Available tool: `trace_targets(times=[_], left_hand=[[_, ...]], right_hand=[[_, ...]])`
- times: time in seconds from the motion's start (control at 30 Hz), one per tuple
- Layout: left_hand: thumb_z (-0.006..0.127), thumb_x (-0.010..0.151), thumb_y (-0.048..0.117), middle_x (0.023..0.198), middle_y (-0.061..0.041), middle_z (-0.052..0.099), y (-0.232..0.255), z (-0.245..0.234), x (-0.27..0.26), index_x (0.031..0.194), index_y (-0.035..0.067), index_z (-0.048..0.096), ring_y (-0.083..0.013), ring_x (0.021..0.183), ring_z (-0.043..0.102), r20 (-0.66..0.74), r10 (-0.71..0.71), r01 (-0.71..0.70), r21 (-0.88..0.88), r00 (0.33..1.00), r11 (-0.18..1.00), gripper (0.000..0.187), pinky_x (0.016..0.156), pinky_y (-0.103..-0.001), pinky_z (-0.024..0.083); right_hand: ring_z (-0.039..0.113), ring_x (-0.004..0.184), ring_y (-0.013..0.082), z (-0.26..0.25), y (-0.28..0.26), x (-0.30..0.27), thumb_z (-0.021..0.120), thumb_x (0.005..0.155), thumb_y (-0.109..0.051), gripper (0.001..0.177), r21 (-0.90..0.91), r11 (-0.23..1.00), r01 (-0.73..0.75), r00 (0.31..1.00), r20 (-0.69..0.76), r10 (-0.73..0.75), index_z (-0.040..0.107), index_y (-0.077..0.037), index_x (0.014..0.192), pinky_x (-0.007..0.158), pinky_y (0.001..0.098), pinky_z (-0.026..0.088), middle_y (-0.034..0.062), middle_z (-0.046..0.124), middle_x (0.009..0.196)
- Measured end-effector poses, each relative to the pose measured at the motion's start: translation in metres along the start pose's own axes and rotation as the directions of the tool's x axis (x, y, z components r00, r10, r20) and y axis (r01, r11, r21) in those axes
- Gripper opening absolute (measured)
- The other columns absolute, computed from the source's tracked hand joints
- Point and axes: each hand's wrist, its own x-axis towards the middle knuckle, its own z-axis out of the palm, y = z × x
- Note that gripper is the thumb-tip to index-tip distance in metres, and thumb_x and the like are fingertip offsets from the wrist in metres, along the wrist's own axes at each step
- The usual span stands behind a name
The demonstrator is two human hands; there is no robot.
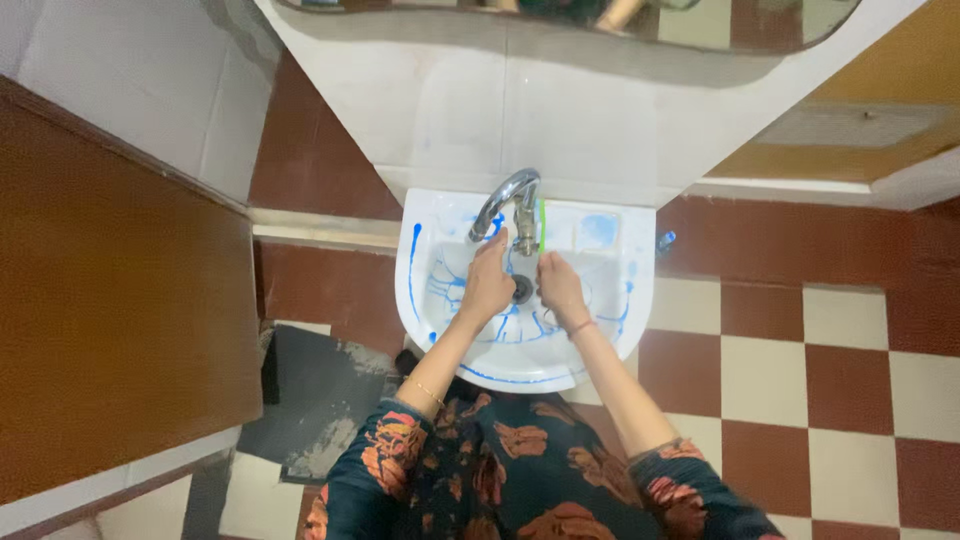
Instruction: The person pours blue liquid cleaner into a white bathroom sink and scrubs the basin with a green toothbrush. They repeatedly scrub the sink surface and faucet area while the cleaner spreads across the basin.
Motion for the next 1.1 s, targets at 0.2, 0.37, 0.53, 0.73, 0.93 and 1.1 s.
trace_targets(times=[0.2,0.37,0.53,0.73,0.93,1.1], left_hand=[[0.053,0.071,-0.014,0.144,-0.028,0.054,0.005,-0.002,0.003,0.147,-0.007,0.045,-0.0416,0.138,0.048,0.006,0.008,-0.008,-0.034,1.0,0.999,0.077,0.117,-0.045,0.038],[0.054,0.073,-0.014,0.146,-0.027,0.053,0.011,0.0,0.011,0.146,-0.006,0.047,-0.041,0.14,0.047,0.001,-0.006,0.006,-0.011,1.0,1.0,0.074,0.118,-0.045,0.036],[0.052,0.073,-0.015,0.146,-0.024,0.055,0.016,0.003,0.016,0.145,-0.003,0.05,-0.0404,0.139,0.05,-0.034,0.056,-0.057,-0.035,0.998,0.998,0.073,0.118,-0.044,0.038],[0.049,0.07,-0.016,0.146,-0.025,0.055,0.023,0.0,0.014,0.146,-0.003,0.049,-0.0416,0.137,0.048,-0.023,0.035,-0.036,-0.055,0.999,0.998,0.077,0.115,-0.047,0.037],[0.049,0.07,-0.015,0.146,-0.023,0.056,0.025,0.002,0.013,0.142,-0.002,0.053,-0.0407,0.137,0.049,0.006,0.006,-0.006,-0.081,1.0,0.997,0.073,0.116,-0.045,0.038],[0.049,0.069,-0.015,0.147,-0.023,0.055,0.025,0.004,0.017,0.141,-0.002,0.054,-0.0403,0.14,0.048,-0.016,0.038,-0.039,-0.061,0.999,0.997,0.073,0.118,-0.045,0.037]], right_hand=[[0.056,0.052,0.018,0.004,-0.017,0.023,0.046,0.103,-0.033,0.034,0.029,1.0,0.01,1.0,0.015,-0.011,0.057,-0.007,0.086,0.046,0.0366,0.043,0.0057,0.058,0.066],[0.058,0.051,0.0192,0.0,-0.006,-0.009,0.044,0.105,-0.036,0.039,-0.037,0.997,-0.064,0.998,0.013,0.065,0.058,-0.005,0.086,0.047,0.0372,0.046,0.0084,0.059,0.065],[0.055,0.05,0.0179,0.001,-0.013,0.026,0.045,0.105,-0.035,0.037,0.074,0.994,-0.076,0.995,0.067,0.071,0.057,-0.005,0.085,0.045,0.0358,0.044,0.007,0.057,0.065],[0.052,0.048,0.0164,-0.005,0.004,0.009,0.045,0.104,-0.034,0.036,0.064,0.987,-0.145,0.984,0.114,0.137,0.056,-0.006,0.085,0.043,0.0341,0.042,0.0055,0.055,0.064],[0.048,0.045,0.0152,-0.004,0.015,0.057,0.047,0.104,-0.034,0.033,0.142,0.974,-0.176,0.974,0.171,0.15,0.056,-0.008,0.085,0.039,0.0333,0.037,0.0037,0.054,0.064],[0.048,0.042,0.0158,-0.004,0.044,0.044,0.043,0.104,-0.03,0.037,0.007,0.999,-0.05,0.973,0.225,0.047,0.055,-0.005,0.079,0.038,0.034,0.038,0.0054,0.052,0.059]])
